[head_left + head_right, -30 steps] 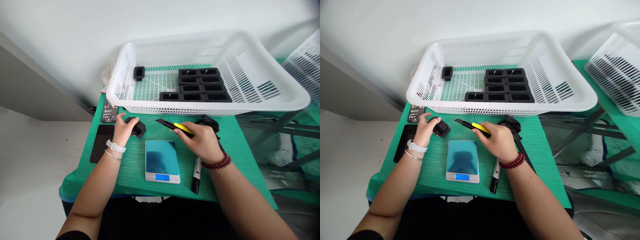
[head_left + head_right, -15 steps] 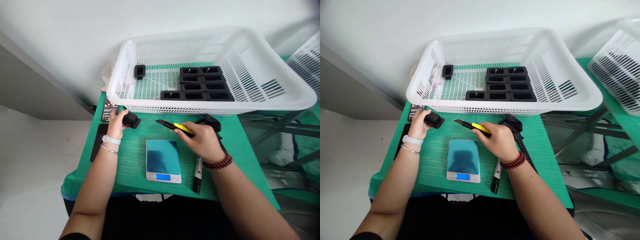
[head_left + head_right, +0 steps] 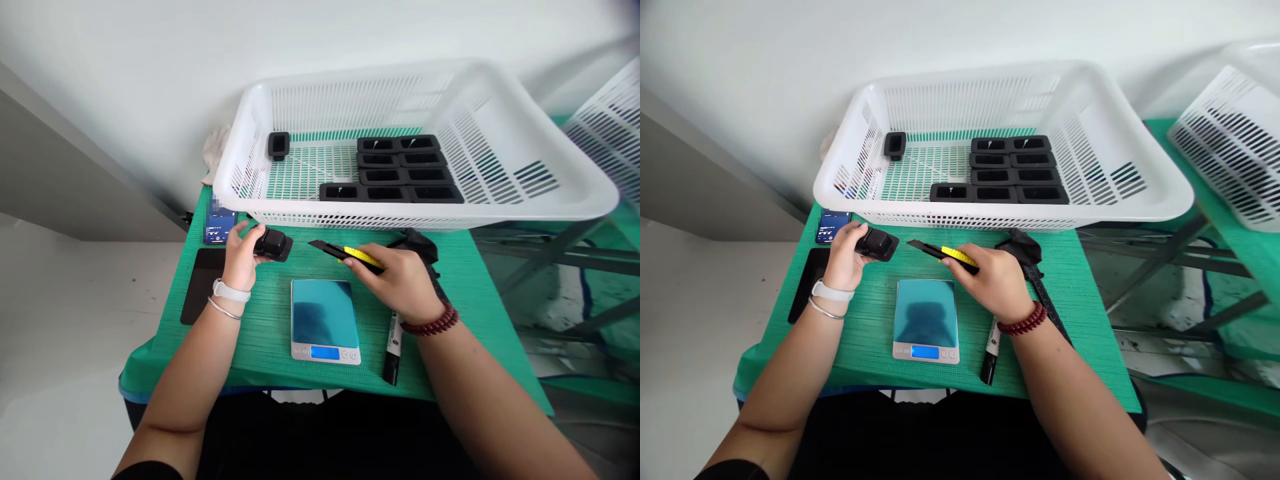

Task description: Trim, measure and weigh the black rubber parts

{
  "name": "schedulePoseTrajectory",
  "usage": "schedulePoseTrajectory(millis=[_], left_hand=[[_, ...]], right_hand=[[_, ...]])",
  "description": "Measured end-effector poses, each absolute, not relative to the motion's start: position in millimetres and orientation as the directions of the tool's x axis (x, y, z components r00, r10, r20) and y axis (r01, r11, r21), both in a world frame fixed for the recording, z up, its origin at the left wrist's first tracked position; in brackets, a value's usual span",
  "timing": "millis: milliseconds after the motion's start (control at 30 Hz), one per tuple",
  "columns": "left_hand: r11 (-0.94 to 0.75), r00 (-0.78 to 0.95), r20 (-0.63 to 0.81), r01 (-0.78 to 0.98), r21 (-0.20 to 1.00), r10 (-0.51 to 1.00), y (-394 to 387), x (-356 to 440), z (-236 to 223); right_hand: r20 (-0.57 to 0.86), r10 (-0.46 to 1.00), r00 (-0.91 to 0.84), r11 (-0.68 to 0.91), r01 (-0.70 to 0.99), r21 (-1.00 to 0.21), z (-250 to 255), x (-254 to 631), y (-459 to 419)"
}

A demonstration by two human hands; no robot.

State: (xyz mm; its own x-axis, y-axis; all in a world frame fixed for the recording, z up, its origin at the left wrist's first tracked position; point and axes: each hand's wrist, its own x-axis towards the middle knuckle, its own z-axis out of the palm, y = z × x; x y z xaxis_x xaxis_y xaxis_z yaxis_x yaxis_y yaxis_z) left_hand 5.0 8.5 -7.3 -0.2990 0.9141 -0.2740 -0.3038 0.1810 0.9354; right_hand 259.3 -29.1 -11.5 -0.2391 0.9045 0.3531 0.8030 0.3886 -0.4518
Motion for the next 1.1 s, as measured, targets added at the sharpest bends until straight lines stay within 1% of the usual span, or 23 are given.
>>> schedulePoseTrajectory(millis=[100, 267, 467, 633, 733, 833, 933, 1033, 1100], left_hand=[[0.205, -0.222, -0.291, -0.343, 0.917, 0.931, 6, 8, -6], [0.217, -0.196, -0.311, -0.389, 0.895, 0.930, 4, 11, -4], [0.237, -0.131, -0.304, -0.375, 0.896, 0.944, -1, 14, -1], [0.263, -0.073, -0.309, -0.366, 0.893, 0.948, -3, 17, 0], [0.277, -0.047, -0.316, -0.374, 0.885, 0.948, -4, 17, -1], [0.270, -0.045, -0.307, -0.366, 0.890, 0.951, -4, 17, -2], [0.263, -0.060, -0.303, -0.356, 0.897, 0.951, -3, 17, -3], [0.260, -0.057, -0.301, -0.367, 0.893, 0.952, -3, 17, -3], [0.263, -0.042, -0.300, -0.379, 0.887, 0.953, -2, 16, -3]], right_hand=[[0.331, 0.906, -0.263, 0.396, 0.801, -0.449, -11, 258, -30], [0.318, 0.887, -0.334, 0.446, 0.795, -0.410, -11, 255, -31], [0.320, 0.879, -0.353, 0.463, 0.791, -0.400, -12, 253, -33], [0.290, 0.881, -0.374, 0.467, 0.782, -0.412, -13, 251, -34], [0.291, 0.881, -0.373, 0.465, 0.794, -0.392, -14, 252, -33], [0.300, 0.899, -0.321, 0.419, 0.829, -0.371, -16, 253, -32], [0.298, 0.914, -0.275, 0.380, 0.838, -0.392, -16, 253, -32], [0.264, 0.901, -0.343, 0.429, 0.791, -0.436, -14, 252, -32], [0.250, 0.891, -0.380, 0.454, 0.776, -0.438, -14, 251, -33]])
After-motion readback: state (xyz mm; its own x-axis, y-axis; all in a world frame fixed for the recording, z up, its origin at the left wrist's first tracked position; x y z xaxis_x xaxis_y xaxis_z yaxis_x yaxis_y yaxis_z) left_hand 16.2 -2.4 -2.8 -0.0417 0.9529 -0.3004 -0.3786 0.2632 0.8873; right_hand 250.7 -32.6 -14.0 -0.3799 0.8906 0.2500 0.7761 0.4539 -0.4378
